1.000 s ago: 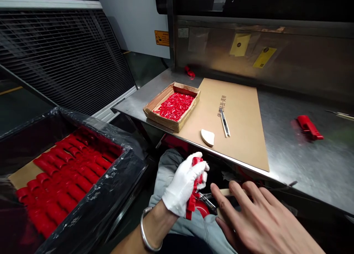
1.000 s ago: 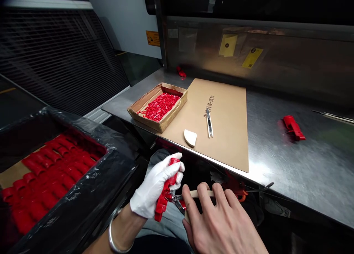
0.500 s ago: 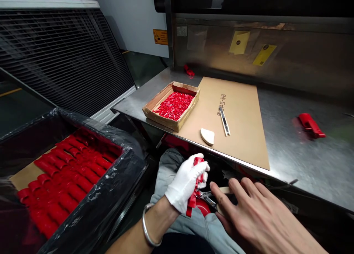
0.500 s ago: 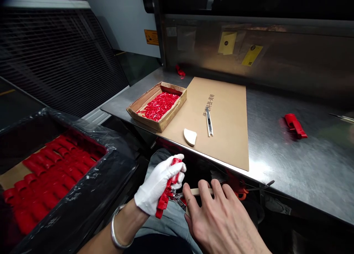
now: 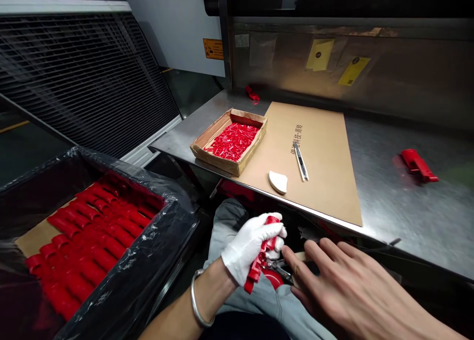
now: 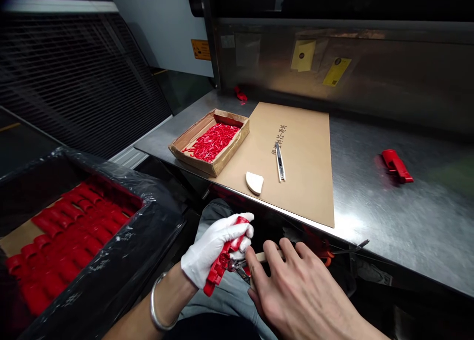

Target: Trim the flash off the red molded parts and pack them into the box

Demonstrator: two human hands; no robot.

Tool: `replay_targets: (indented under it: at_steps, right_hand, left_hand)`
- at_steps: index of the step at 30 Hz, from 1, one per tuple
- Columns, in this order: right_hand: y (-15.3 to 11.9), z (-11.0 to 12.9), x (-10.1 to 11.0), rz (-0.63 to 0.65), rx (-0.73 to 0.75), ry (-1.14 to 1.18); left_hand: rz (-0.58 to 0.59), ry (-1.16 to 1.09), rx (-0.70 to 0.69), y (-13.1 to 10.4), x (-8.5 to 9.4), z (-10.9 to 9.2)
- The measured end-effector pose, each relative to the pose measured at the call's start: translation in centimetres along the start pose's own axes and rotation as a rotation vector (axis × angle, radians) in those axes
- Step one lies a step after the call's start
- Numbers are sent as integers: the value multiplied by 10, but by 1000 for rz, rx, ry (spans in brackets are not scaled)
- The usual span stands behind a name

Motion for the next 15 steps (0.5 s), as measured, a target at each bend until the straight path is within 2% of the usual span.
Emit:
replay_targets:
  at_steps: [7, 10, 15]
  right_hand:
    - [-6, 2, -18, 139, -68, 48]
    - [-6, 2, -19, 118, -74, 72]
    - [0, 1, -18, 74, -97, 92]
  left_hand:
    - [-170, -71, -176, -4, 6, -7]
    - [-222, -87, -207, -7, 6, -9]
    - [-203, -69, -287, -8, 7, -9]
Point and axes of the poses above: each hand's wrist, its own y-axis towards the middle knuckle, its own x-axis out of the back of the hand, z = x × y, the point moved 6 cm from there along y, towards the middle knuckle, and after that the axes turned 1 degree about y, right-handed, at the moved point
